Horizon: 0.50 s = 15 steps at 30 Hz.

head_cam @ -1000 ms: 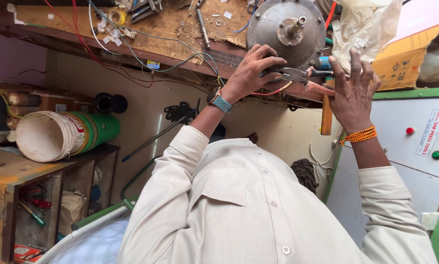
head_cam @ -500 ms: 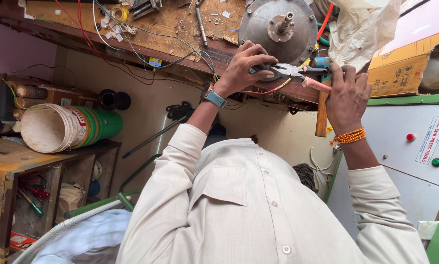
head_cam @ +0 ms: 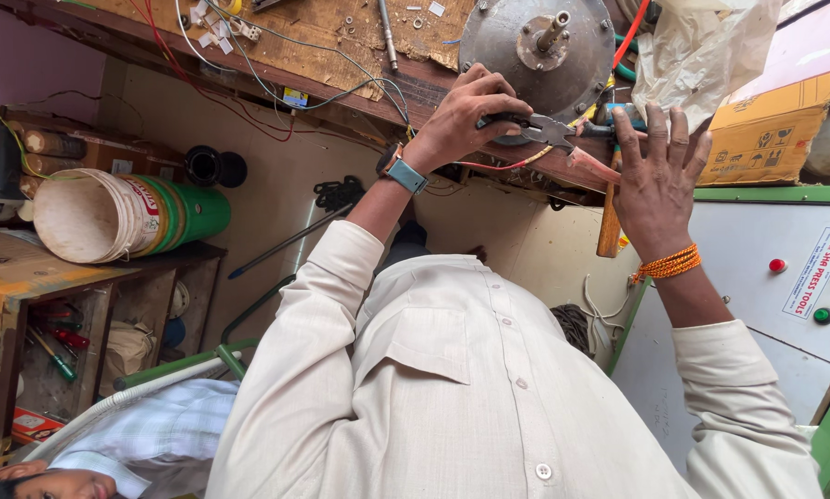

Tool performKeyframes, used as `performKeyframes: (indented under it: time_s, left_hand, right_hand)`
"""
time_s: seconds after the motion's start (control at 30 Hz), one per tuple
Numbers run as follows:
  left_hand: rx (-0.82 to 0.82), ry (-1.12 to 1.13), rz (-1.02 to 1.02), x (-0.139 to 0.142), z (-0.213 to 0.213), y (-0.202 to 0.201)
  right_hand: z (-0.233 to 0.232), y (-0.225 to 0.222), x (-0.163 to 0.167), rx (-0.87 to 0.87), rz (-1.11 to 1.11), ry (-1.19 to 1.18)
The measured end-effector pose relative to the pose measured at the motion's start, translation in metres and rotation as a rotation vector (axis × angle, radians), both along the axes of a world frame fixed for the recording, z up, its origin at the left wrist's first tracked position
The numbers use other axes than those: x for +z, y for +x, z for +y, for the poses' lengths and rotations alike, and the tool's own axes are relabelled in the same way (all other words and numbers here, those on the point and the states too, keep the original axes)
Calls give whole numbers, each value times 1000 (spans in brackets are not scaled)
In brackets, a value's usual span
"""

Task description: The person disassembles an electric motor by striking the housing with a hammer, then uses pliers and a screwdriver to remove fasteners and separate the endbell from the stator. The endbell is removed and placed on the workbench, exposing the internal windings.

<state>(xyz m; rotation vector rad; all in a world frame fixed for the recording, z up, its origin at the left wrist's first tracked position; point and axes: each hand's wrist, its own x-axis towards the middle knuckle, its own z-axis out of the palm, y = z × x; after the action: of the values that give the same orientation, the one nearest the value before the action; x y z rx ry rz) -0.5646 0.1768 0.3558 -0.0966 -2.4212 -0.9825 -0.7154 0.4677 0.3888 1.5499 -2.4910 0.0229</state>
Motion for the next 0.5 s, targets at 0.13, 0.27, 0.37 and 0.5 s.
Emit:
performKeyframes:
  time_s: [0.13, 0.27, 0.37, 0.5]
  left_hand:
    - [12, -18, 0, 4, 1, -3]
    - [30, 33, -22, 16, 7, -2]
    - [10, 33, -134, 32, 3, 2]
    - [-195, 62, 61, 60, -49, -15]
  right_hand:
    - [-1, -17, 5, 15, -146, -21]
    - [-7, -34, 11, 102, -98, -21]
    - [-8, -38, 16, 153, -100, -59]
    - [-8, -26, 27, 110, -58, -69]
